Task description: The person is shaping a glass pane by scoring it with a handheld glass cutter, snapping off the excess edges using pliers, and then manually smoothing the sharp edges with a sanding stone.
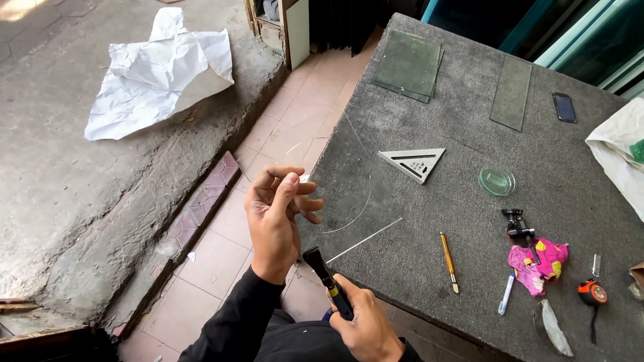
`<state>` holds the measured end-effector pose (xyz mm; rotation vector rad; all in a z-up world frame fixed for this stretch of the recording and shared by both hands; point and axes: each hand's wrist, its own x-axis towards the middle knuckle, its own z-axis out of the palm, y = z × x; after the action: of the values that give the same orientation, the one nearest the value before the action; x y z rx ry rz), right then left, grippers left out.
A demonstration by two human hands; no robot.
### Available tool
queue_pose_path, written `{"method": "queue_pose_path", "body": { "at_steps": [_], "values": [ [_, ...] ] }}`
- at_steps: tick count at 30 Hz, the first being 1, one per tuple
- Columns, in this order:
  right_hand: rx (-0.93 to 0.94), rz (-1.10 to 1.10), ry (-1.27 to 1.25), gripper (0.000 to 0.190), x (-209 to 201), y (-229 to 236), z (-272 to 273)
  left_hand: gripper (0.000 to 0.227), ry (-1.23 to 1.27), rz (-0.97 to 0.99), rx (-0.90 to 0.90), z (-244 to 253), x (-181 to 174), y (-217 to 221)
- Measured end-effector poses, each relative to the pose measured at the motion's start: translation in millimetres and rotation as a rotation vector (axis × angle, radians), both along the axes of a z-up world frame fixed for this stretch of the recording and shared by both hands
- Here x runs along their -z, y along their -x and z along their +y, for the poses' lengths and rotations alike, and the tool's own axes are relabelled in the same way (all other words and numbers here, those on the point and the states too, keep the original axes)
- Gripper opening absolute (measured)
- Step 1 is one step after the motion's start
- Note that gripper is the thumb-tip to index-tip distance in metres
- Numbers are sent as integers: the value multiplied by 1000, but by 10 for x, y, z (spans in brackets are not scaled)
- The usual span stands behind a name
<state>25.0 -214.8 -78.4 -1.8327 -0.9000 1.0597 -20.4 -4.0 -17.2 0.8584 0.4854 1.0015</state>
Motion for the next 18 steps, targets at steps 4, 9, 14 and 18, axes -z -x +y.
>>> {"method": "queue_pose_path", "body": {
  "at_steps": [4,9,14,18],
  "values": [
    [7,18,-14,11,-5,27,-35,16,17,-6,18,-23,87,5],
    [12,32,-42,9,50,37,-104,16,64,35,49,-80,119,-30],
    [51,79,-31,10,134,66,-200,15,81,79,77,-158,213,-83],
    [111,175,-48,7,312,121,-384,13,192,40,122,-28,393,-108]
  ]
}}
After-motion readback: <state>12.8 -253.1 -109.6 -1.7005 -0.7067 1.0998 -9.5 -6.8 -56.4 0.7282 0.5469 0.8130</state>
